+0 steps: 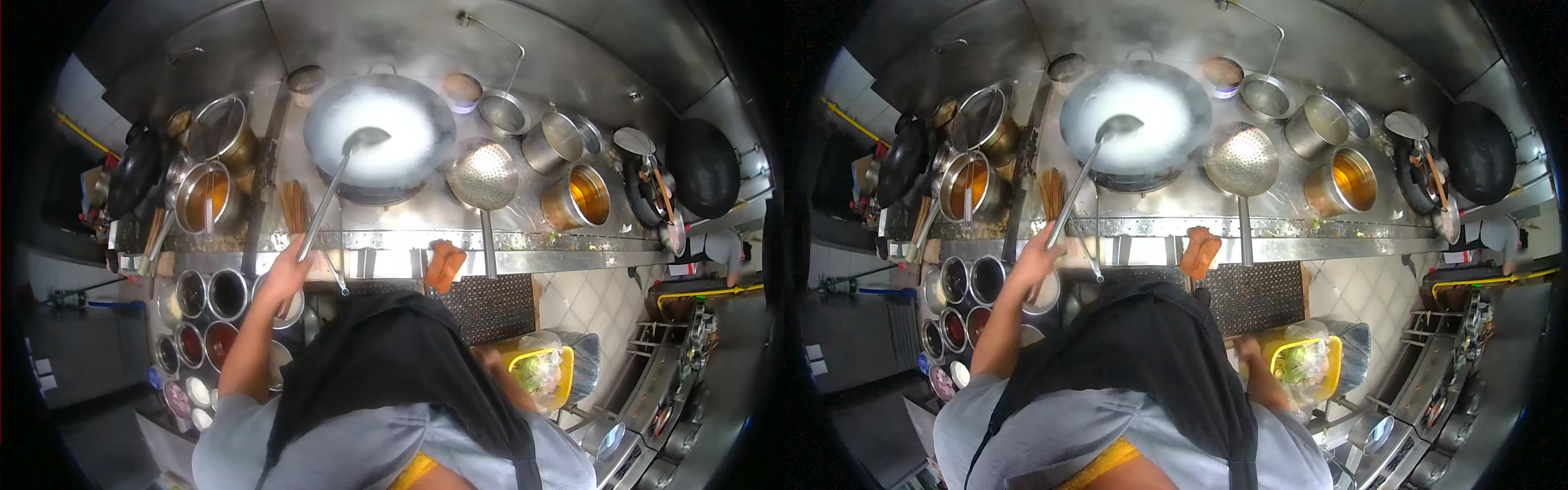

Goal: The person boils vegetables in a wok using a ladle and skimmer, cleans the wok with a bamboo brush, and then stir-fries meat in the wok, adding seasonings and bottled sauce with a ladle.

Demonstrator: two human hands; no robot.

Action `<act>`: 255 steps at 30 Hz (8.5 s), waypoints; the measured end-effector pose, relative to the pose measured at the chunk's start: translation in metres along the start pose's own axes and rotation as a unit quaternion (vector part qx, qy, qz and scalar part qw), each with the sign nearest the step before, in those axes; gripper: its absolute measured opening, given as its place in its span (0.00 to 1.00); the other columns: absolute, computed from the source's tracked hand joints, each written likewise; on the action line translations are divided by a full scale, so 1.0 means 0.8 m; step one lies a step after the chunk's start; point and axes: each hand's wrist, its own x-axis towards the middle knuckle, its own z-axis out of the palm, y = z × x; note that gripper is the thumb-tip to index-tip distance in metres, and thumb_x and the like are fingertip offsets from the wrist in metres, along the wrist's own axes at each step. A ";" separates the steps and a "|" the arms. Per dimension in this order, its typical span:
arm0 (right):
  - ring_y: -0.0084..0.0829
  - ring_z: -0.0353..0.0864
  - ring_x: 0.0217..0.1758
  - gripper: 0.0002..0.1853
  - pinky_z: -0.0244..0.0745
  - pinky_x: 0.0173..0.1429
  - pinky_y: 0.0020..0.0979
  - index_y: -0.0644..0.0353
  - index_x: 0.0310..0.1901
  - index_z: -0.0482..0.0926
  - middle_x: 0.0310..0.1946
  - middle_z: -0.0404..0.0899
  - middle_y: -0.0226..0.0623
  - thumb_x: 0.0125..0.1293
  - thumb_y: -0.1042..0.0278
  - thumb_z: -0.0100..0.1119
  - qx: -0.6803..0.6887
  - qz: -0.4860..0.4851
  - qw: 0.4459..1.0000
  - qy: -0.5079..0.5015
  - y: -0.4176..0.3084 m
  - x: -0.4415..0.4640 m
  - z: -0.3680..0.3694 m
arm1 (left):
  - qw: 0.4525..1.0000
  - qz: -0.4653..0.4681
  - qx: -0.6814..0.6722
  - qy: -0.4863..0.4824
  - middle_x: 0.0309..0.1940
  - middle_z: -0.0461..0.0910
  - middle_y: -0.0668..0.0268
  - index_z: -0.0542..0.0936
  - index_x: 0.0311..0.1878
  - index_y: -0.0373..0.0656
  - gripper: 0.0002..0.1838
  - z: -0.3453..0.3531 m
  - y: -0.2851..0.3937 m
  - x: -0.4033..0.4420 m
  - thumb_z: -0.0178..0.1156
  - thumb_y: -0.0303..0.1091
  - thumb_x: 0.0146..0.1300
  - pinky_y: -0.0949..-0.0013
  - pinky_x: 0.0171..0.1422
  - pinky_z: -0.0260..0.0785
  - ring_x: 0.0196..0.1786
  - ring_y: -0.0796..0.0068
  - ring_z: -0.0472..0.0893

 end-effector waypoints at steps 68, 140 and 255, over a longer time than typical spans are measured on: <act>0.28 0.82 0.27 0.14 0.80 0.29 0.31 0.59 0.51 0.79 0.32 0.82 0.34 0.73 0.62 0.51 0.306 0.219 0.926 0.038 -0.152 0.068 -0.108 | 0.985 0.025 0.158 0.068 0.54 0.82 0.43 0.65 0.78 0.54 0.35 0.070 0.055 0.138 0.62 0.35 0.67 0.53 0.59 0.73 0.53 0.43 0.83; 0.33 0.84 0.41 0.19 0.77 0.47 0.34 0.67 0.49 0.84 0.38 0.86 0.40 0.67 0.60 0.56 0.296 0.243 0.923 0.030 -0.153 0.123 -0.097 | 0.987 -0.030 -0.154 0.037 0.43 0.82 0.52 0.51 0.82 0.54 0.38 0.143 -0.070 0.033 0.55 0.34 0.73 0.64 0.24 0.72 0.20 0.71 0.75; 0.28 0.82 0.29 0.16 0.77 0.28 0.32 0.65 0.49 0.82 0.33 0.84 0.37 0.70 0.62 0.53 0.344 0.250 0.903 0.054 -0.167 0.098 -0.111 | 0.981 -0.039 0.192 0.000 0.61 0.78 0.42 0.67 0.76 0.59 0.31 0.037 0.053 0.114 0.61 0.38 0.70 0.56 0.66 0.71 0.63 0.43 0.78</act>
